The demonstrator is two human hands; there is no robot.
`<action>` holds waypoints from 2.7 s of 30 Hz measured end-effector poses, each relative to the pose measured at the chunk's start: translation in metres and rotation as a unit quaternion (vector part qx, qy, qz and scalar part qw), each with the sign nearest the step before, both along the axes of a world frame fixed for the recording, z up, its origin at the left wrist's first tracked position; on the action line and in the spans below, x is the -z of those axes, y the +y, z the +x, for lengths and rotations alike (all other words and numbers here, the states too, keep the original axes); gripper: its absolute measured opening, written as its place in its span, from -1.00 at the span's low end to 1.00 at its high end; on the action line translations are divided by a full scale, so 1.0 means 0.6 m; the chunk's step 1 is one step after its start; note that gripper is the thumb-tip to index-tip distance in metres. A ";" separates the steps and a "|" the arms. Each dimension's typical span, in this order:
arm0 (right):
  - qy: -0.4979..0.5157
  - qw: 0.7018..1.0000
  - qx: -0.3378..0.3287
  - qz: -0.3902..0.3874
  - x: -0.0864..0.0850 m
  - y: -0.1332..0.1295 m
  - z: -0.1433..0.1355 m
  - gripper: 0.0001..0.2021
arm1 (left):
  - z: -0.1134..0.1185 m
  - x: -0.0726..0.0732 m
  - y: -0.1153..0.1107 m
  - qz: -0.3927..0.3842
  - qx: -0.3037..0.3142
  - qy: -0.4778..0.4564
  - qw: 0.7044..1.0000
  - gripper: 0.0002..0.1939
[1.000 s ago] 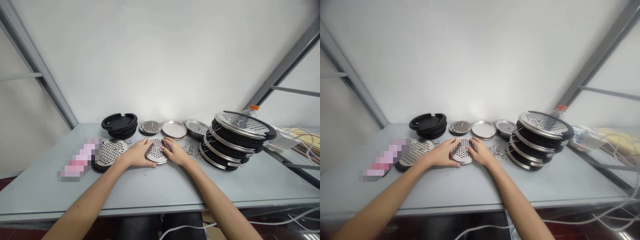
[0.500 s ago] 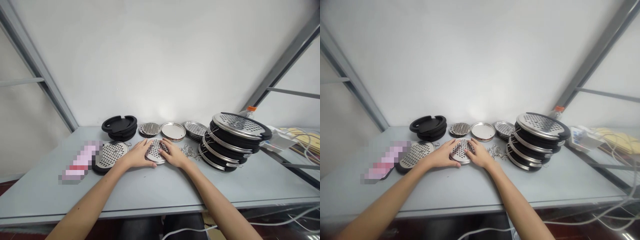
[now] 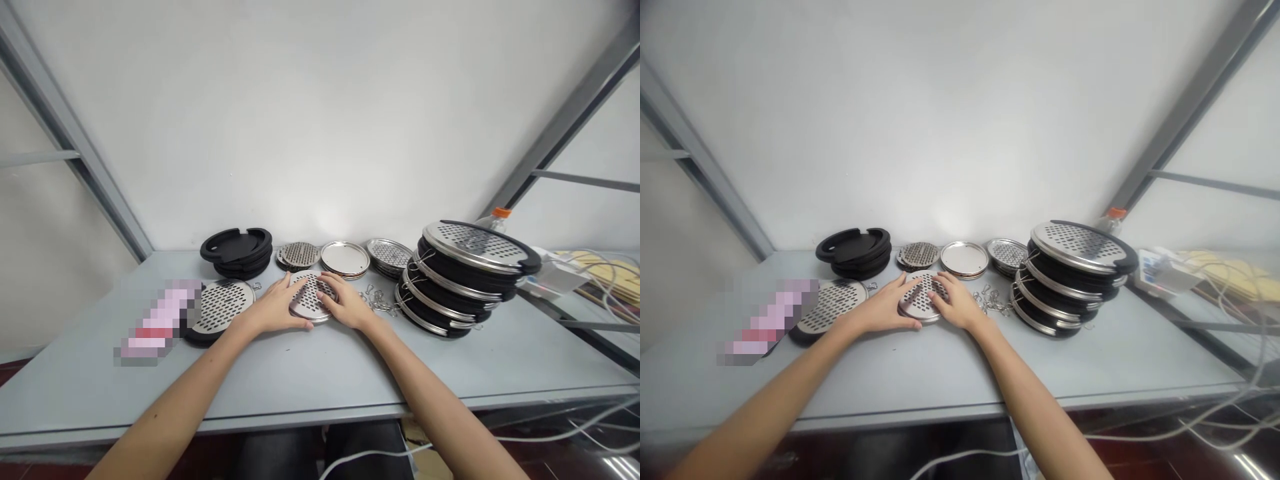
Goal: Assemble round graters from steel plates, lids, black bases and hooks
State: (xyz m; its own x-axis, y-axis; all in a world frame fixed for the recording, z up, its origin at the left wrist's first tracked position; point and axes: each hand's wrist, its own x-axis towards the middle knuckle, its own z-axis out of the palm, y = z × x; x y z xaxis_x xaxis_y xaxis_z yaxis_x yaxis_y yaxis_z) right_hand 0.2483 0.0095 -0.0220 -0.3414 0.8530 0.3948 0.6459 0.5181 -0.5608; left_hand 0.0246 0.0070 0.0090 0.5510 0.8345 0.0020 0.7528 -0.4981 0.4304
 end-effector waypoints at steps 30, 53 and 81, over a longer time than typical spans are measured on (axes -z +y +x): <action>-0.015 1.000 0.006 0.002 0.010 0.007 -0.006 -0.57 | 0.026 0.020 -0.013 0.058 0.005 0.074 0.996 0.09; 0.258 0.964 0.054 -0.012 -0.009 0.025 0.026 -0.67 | 0.009 -0.024 0.005 0.067 0.006 -0.284 0.956 -0.58; 0.315 0.914 -0.135 -0.215 -0.027 0.007 0.008 -0.55 | 0.015 -0.009 0.027 -0.019 -0.195 -0.558 0.806 -0.40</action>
State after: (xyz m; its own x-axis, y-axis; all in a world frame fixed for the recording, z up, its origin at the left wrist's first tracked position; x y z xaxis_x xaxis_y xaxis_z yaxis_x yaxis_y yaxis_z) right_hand 0.2530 0.0138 -0.0057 -0.3829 0.8937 0.2337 0.0048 0.2549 -0.9669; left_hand 0.0339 0.0229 0.0142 -0.0812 0.9549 0.2856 -0.0184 -0.2880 0.9575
